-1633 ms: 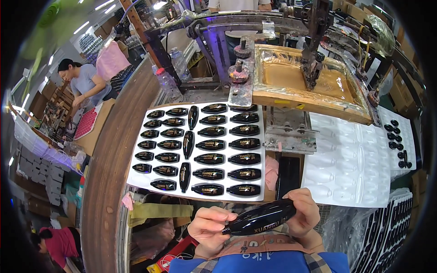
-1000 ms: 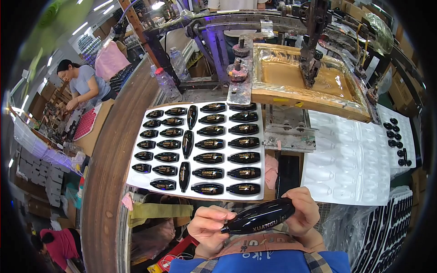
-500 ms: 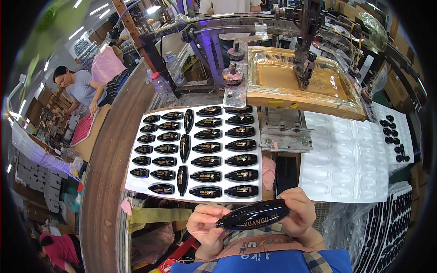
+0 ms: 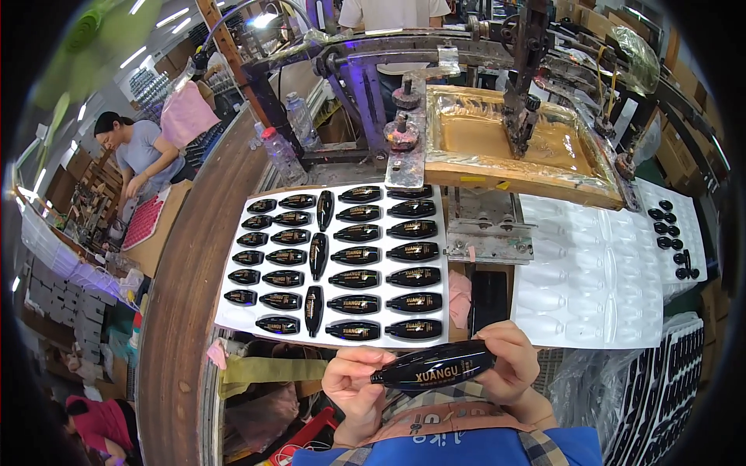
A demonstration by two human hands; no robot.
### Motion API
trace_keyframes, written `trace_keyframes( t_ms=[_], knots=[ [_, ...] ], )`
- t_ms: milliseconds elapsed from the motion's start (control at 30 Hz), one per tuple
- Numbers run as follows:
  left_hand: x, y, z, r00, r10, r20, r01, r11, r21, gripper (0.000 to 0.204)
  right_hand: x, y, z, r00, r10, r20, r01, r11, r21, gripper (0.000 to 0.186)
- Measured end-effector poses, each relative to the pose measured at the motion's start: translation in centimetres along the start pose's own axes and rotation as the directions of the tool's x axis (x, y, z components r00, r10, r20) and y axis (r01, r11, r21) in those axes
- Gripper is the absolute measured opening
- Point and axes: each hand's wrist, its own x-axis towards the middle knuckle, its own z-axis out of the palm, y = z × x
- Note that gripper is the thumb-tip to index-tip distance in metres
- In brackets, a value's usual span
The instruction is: Placing plastic components into a tray, using a manual screen-printing press to apply a logo, and organizing the results.
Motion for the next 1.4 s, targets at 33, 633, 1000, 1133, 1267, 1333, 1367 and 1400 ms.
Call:
trace_keyframes(
  t_ms=[33, 633, 1000, 1133, 1267, 1333, 1367, 1400],
  knots=[
    [0.0, 0.0, 0.0, 1.0, 0.003, 0.001, -0.003, 1.0, 0.003, 0.024, 0.0, 0.1, 0.0, 1.0, 0.001, -0.006, -0.001, 1.0, 0.004, 0.039],
    [0.3, 0.3, 0.4, 0.998, 0.034, 0.05, -0.033, 0.999, -0.023, 0.021, 0.0, 0.0, 0.4, 0.996, 0.065, -0.054, -0.063, 0.997, 0.035, 0.039],
    [0.1, -0.1, 1.0, 1.0, 0.022, -0.005, -0.022, 0.998, 0.052, 0.021, 0.1, -0.2, -0.5, 0.997, 0.079, -0.011, -0.079, 0.997, -0.005, 0.038],
    [-0.1, -0.4, 1.2, 0.996, 0.0, -0.084, 0.015, 0.985, 0.171, 0.031, 0.0, -0.3, -0.5, 0.993, 0.113, -0.021, -0.113, 0.994, 0.012, 0.038],
    [-0.1, -1.0, 1.2, 0.996, -0.007, -0.086, 0.023, 0.983, 0.18, 0.028, -0.2, -0.3, -0.8, 0.993, 0.116, -0.036, -0.117, 0.993, -0.01, 0.039],
    [0.0, -1.2, 1.4, 0.997, 0.0, -0.076, 0.014, 0.981, 0.191, 0.027, -0.3, -0.4, -0.9, 0.991, 0.125, -0.044, -0.125, 0.992, -0.012, 0.039],
    [0.1, -1.3, 1.6, 0.997, 0.014, -0.07, 0.0, 0.979, 0.205, 0.025, -0.3, -0.3, -0.9, 0.991, 0.13, -0.045, -0.13, 0.991, -0.01, 0.039],
    [0.2, -1.5, 1.7, 0.997, 0.013, -0.072, 0.003, 0.977, 0.212, 0.025, -0.3, -0.1, -0.9, 0.99, 0.135, -0.045, -0.135, 0.991, -0.004, 0.039]
  ],
)
